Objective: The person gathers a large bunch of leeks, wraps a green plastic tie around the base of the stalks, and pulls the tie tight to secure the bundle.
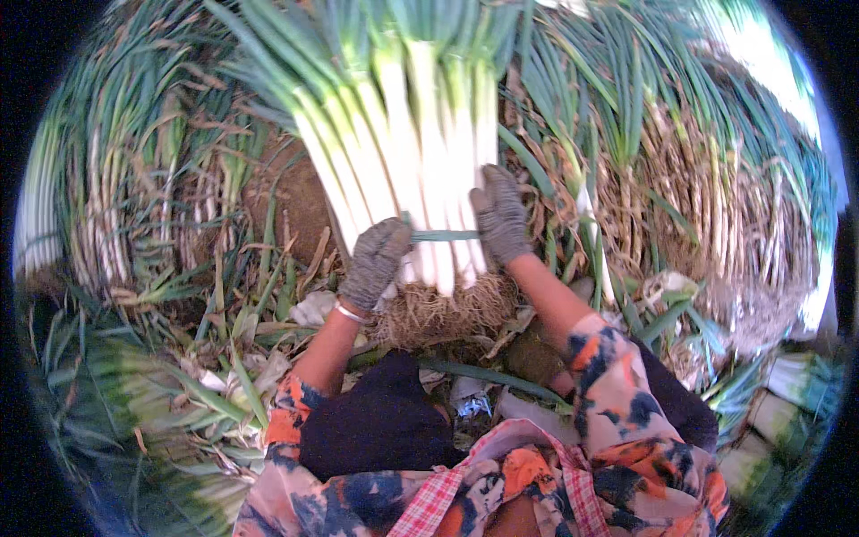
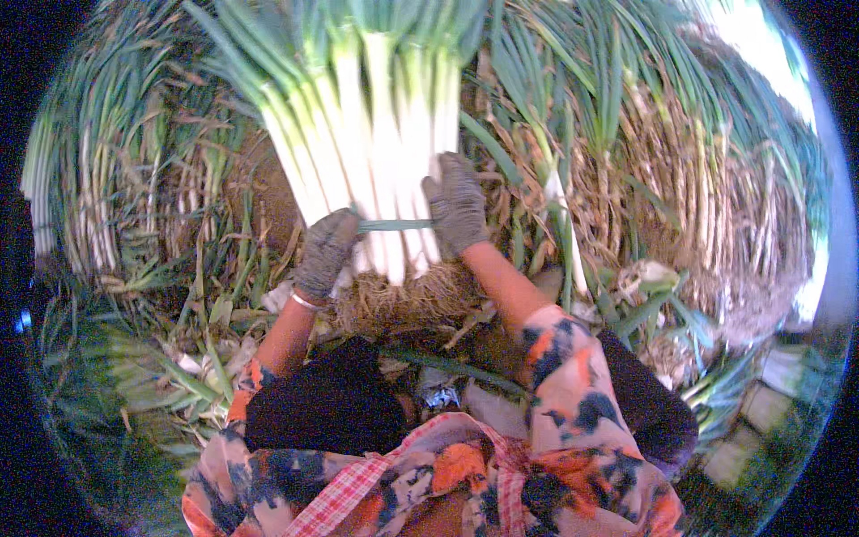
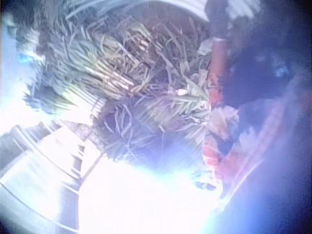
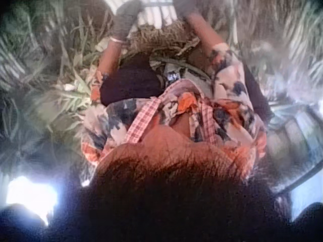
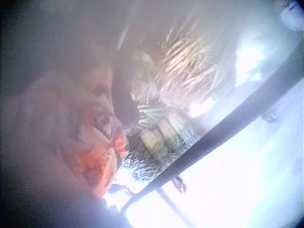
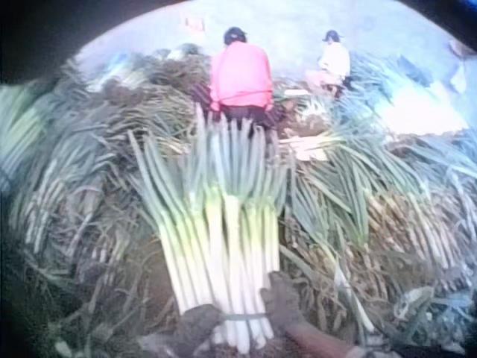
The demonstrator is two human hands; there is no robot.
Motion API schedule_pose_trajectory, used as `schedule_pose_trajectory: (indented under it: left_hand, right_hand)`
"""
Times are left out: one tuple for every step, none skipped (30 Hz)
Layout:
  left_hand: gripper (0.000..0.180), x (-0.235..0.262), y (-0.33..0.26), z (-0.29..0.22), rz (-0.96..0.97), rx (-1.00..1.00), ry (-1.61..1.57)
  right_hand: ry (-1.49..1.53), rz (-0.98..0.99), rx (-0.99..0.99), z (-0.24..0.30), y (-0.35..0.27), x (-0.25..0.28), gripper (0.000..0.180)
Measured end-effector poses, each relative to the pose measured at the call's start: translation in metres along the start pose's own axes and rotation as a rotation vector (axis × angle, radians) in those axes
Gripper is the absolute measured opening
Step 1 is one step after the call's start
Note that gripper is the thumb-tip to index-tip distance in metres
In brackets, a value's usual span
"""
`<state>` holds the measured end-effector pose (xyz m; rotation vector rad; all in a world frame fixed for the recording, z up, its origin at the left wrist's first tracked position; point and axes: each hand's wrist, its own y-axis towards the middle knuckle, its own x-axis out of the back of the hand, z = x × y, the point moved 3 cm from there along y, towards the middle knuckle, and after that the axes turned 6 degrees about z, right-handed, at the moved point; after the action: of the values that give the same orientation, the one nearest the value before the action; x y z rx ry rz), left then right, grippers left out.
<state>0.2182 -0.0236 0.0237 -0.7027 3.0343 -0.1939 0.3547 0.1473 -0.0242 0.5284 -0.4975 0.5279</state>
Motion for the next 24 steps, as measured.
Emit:
schedule_pose_trajectory:
  left_hand:
    - [0.014, 0.002, 0.0, -0.001, 0.01, 0.008, 0.002]
    - [0.014, 0.012, -0.006, 0.003, 0.004, 0.028, 0.003]
    - [0.019, 0.011, -0.001, 0.002, 0.079, 0.023, 0.082]
    - [0.017, 0.011, -0.001, 0.006, 0.069, -0.097, 0.156]
    - [0.017, 0.012, -0.004, 0.002, 0.086, -0.093, 0.161]
    - [0.018, 0.012, -0.005, -0.001, 0.11, -0.091, 0.163]
    - [0.017, 0.013, -0.007, 0.0, 0.074, -0.106, 0.141]
    - [0.016, 0.009, -0.007, 0.0, 0.049, -0.129, 0.109]
    - [0.015, 0.008, -0.004, 0.002, 0.074, -0.131, 0.124]
    - [0.015, 0.008, -0.002, 0.005, 0.101, -0.133, 0.139]
    - [0.015, 0.011, -0.004, 0.001, 0.096, -0.315, 0.347]
    - [0.015, 0.014, -0.007, -0.003, 0.09, -0.494, 0.556]
    - [0.015, 0.015, -0.011, -0.006, 0.084, -0.671, 0.768]
    - [0.015, 0.015, -0.009, -0.003, 0.117, -0.604, 0.681]
    - [0.016, 0.017, -0.008, 0.0, 0.148, -0.536, 0.595]
    - [0.016, 0.018, -0.008, 0.002, 0.177, -0.467, 0.509]
    - [0.016, 0.015, -0.006, -0.003, 0.163, -0.42, 0.474]
    - [0.016, 0.012, -0.007, -0.012, 0.143, -0.366, 0.445]
    - [0.016, 0.01, -0.008, -0.017, 0.123, -0.311, 0.415]
    - [0.016, 0.01, -0.012, -0.019, 0.106, -0.296, 0.483]
    - [0.016, 0.009, -0.016, -0.02, 0.089, -0.28, 0.551]
    - [0.015, 0.009, -0.019, -0.018, 0.073, -0.262, 0.618]
    - [0.015, 0.011, -0.019, -0.018, 0.038, -0.295, 0.61]
    - [0.015, 0.013, -0.015, -0.016, 0.065, -0.347, 0.592]
  right_hand:
    - [0.103, 0.068, -0.126, -0.016, 0.003, -0.002, 0.04]
    - [0.321, 0.075, -0.193, 0.013, 0.011, 0.006, 0.042]
    - [0.233, 0.087, -0.01, 0.043, 0.023, 0.023, 0.042]
    - [0.165, 0.106, 0.162, 0.071, 0.029, 0.033, 0.042]
    - [0.163, 0.245, 0.288, 0.104, 0.035, 0.037, 0.043]
    - [0.157, 0.378, 0.413, 0.126, 0.039, 0.035, 0.043]
    - [0.079, 0.502, 0.565, 0.137, 0.041, 0.023, 0.042]
    - [-0.123, 0.606, 0.696, 0.137, 0.04, 0.008, 0.036]
    - [-0.298, 0.643, 0.765, 0.137, 0.039, 0.001, 0.03]
    - [-0.474, 0.676, 0.829, 0.135, 0.039, -0.003, 0.024]
    - [-0.54, 0.773, 0.821, 0.137, 0.04, -0.005, 0.02]
    - [-0.604, 0.869, 0.811, 0.141, 0.044, -0.003, 0.016]
    - [-0.668, 0.965, 0.802, 0.141, 0.045, -0.004, 0.013]
    - [-0.61, 0.963, 0.787, 0.138, 0.046, -0.002, 0.012]
    - [-0.55, 0.961, 0.774, 0.135, 0.046, 0.0, 0.012]
    - [-0.489, 0.959, 0.761, 0.132, 0.045, 0.001, 0.012]
    - [-0.457, 0.935, 0.753, 0.128, 0.045, 0.006, 0.014]
    - [-0.429, 0.932, 0.719, 0.124, 0.044, 0.008, 0.014]
    - [-0.401, 0.931, 0.685, 0.123, 0.042, 0.012, 0.014]
    - [-0.369, 0.932, 0.653, 0.123, 0.04, 0.013, 0.014]
    - [-0.394, 0.95, 0.653, 0.123, 0.037, 0.014, 0.014]
    - [-0.356, 0.942, 0.648, 0.118, 0.033, 0.013, 0.014]
    - [-0.32, 0.928, 0.644, 0.114, 0.03, 0.015, 0.014]
    - [-0.284, 0.914, 0.64, 0.112, 0.028, 0.016, 0.014]
